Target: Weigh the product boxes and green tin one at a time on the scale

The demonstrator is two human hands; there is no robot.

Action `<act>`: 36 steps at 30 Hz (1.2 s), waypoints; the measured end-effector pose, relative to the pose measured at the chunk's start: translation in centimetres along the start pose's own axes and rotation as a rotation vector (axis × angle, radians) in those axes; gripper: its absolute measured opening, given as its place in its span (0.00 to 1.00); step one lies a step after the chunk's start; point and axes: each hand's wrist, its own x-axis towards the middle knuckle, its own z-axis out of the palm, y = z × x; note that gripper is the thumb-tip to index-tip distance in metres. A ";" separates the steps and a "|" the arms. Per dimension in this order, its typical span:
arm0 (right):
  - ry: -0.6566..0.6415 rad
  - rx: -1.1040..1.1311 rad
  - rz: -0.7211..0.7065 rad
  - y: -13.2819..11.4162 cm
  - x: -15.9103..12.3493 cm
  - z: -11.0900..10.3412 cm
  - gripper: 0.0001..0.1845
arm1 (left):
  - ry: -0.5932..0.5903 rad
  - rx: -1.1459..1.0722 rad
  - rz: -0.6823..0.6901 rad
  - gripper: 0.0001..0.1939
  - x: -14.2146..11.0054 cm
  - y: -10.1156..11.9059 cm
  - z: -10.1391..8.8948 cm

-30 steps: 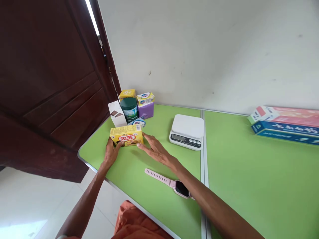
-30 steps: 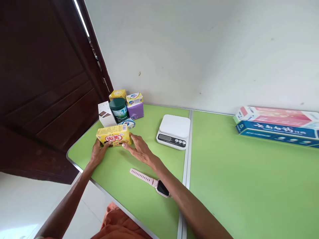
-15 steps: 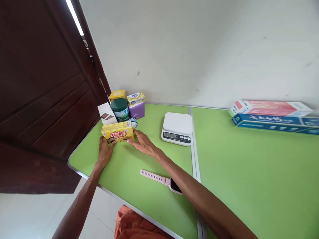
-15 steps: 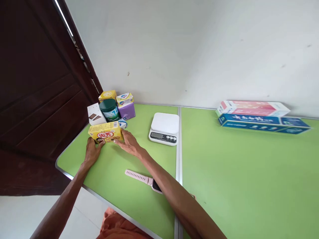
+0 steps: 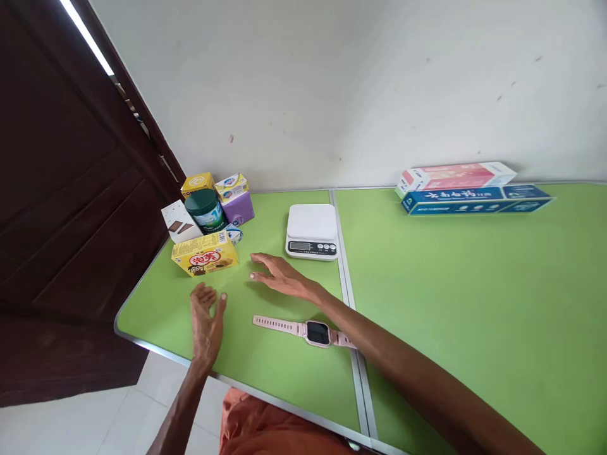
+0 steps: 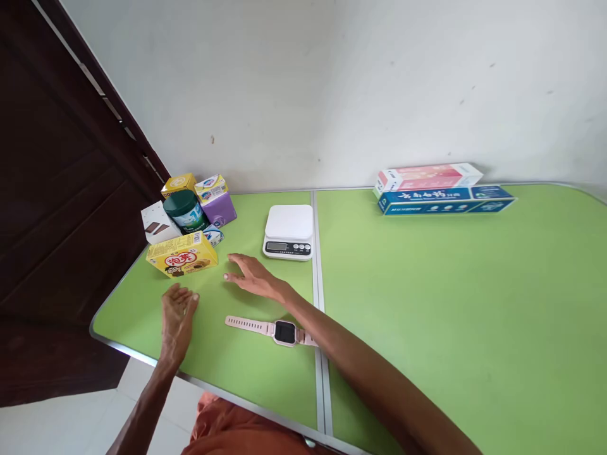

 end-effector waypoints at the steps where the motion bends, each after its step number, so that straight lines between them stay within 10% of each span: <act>1: 0.004 0.016 0.023 0.2 -1.0 -0.7 0.43 | -0.064 -0.006 0.025 0.38 -0.6 0.6 0.6; 7: 0.142 0.127 0.125 0.1 -7.9 -5.3 0.39 | -0.535 -0.049 0.245 0.23 -0.6 6.7 6.8; 12: 0.437 0.141 0.143 -0.5 -12.9 -12.1 0.30 | -0.902 -0.141 0.385 0.22 0.2 12.2 16.4; 22: 1.440 -0.250 0.344 10.9 -16.9 -22.7 0.39 | -0.980 -0.040 0.273 0.42 -0.6 16.7 40.1; 28: 1.688 -0.250 0.418 14.7 -19.0 -30.2 0.39 | -0.899 -0.046 0.330 0.51 -0.6 17.9 46.0; 36: 1.605 -0.343 0.474 16.5 -17.5 -37.6 0.45 | -0.878 0.057 0.471 0.47 1.0 18.7 49.2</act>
